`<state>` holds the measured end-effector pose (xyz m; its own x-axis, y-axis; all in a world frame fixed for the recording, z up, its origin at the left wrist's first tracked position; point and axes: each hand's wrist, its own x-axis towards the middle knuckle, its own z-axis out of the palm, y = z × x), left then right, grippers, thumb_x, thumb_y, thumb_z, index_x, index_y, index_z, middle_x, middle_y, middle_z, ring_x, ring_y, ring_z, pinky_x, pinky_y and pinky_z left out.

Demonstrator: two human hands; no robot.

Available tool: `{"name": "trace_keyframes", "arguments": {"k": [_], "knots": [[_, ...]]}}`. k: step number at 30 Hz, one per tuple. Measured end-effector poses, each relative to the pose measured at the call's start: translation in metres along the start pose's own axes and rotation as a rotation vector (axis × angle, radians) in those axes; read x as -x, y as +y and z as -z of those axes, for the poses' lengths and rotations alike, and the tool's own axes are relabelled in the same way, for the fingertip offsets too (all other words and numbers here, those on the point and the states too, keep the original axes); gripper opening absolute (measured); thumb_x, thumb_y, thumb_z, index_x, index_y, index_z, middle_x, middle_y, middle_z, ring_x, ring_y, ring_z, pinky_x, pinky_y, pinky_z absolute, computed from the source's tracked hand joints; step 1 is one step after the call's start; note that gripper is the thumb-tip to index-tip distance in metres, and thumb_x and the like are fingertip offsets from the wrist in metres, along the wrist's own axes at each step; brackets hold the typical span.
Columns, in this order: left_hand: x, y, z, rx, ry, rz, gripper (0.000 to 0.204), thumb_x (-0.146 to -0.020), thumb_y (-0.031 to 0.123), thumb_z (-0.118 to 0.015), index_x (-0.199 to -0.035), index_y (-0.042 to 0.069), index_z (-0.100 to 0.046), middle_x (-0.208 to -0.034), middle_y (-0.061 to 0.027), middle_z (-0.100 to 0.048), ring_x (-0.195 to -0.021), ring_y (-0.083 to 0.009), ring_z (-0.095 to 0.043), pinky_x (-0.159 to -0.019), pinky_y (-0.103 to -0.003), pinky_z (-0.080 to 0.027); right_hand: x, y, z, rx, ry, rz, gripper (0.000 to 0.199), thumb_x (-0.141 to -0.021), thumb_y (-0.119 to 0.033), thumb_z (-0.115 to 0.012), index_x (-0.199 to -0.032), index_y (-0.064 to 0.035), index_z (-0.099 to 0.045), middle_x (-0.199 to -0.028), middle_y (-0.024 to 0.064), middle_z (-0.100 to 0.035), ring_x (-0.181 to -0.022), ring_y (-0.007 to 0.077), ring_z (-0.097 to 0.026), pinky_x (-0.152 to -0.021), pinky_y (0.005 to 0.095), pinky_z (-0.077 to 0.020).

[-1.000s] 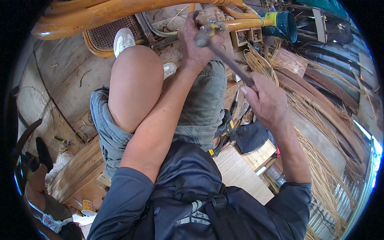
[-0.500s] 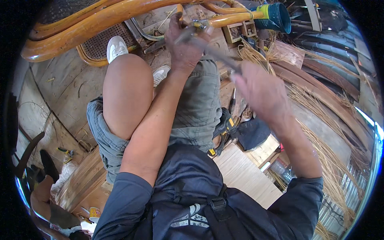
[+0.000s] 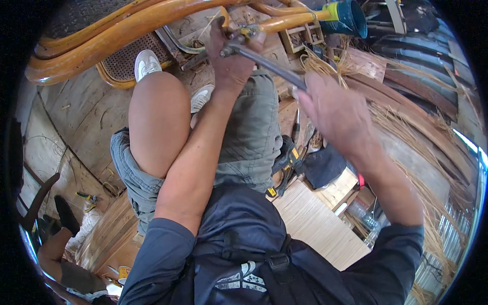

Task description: The person repairs a rattan chair by hammering a wooden wedge into a joint on the chair's frame. They use a hammer to drive the wedge in and a power drill to secure it. The person also uses a chisel to adjust the fit of the wedge.

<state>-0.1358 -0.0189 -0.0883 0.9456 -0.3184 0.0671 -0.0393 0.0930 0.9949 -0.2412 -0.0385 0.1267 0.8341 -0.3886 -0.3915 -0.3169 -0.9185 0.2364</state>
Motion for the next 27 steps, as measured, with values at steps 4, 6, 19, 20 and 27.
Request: {"name": "trace_keyframes", "arguments": {"k": [4, 6, 19, 20, 27], "knots": [[-0.002, -0.009, -0.003, -0.144, 0.143, -0.151, 0.092, -0.055, 0.045, -0.079, -0.121, -0.006, -0.041, -0.101, -0.0196, -0.054, -0.095, -0.0370, -0.049, -0.087, -0.050, -0.034, 0.009, -0.032, 0.027, -0.096, -0.078, 0.221, 0.026, -0.087, -0.033, -0.059, -0.091, -0.0078, -0.052, -0.078, 0.0119, -0.059, -0.068, 0.0323, -0.061, -0.054, 0.0417, -0.0482], [-0.006, -0.005, 0.000, -0.024, 0.054, -0.071, 0.092, -0.055, 0.045, -0.079, -0.121, -0.006, -0.041, -0.101, -0.0197, -0.053, -0.096, -0.0371, -0.048, -0.086, -0.050, -0.034, 0.011, -0.042, 0.040, -0.125, -0.151, 0.333, 0.025, -0.087, -0.031, -0.059, -0.091, -0.0073, -0.052, -0.076, 0.0124, -0.059, -0.066, 0.0328, -0.061, -0.054, 0.0417, -0.0481], [-0.006, -0.017, -0.007, 0.020, 0.063, -0.085, 0.094, -0.055, 0.049, -0.079, -0.121, -0.006, -0.041, -0.095, -0.0180, -0.050, -0.089, -0.0351, -0.045, -0.084, -0.048, -0.033, -0.011, -0.016, 0.024, 0.068, -0.116, 0.049, 0.027, -0.087, -0.032, -0.059, -0.089, -0.0062, -0.050, -0.076, 0.0144, -0.058, -0.069, 0.0349, -0.060, -0.059, 0.0442, -0.0482], [-0.006, -0.014, -0.006, 0.027, 0.046, -0.068, 0.094, -0.055, 0.049, -0.079, -0.121, -0.005, -0.040, -0.095, -0.0178, -0.050, -0.090, -0.0348, -0.045, -0.084, -0.048, -0.033, -0.015, -0.006, 0.019, 0.135, -0.046, -0.014, 0.028, -0.087, -0.032, -0.058, -0.089, -0.0062, -0.050, -0.078, 0.0140, -0.059, -0.069, 0.0347, -0.060, -0.060, 0.0441, -0.0482], [-0.003, -0.010, -0.002, -0.024, 0.046, -0.088, 0.097, -0.057, 0.050, -0.079, -0.124, -0.006, -0.037, -0.100, -0.0211, -0.048, -0.093, -0.0367, -0.043, -0.086, -0.048, -0.033, 0.000, -0.025, 0.021, -0.035, -0.142, 0.082, 0.030, -0.090, -0.037, -0.052, -0.088, -0.0076, -0.049, -0.081, 0.0140, -0.058, -0.075, 0.0333, -0.061, -0.061, 0.0453, -0.0481]]}}
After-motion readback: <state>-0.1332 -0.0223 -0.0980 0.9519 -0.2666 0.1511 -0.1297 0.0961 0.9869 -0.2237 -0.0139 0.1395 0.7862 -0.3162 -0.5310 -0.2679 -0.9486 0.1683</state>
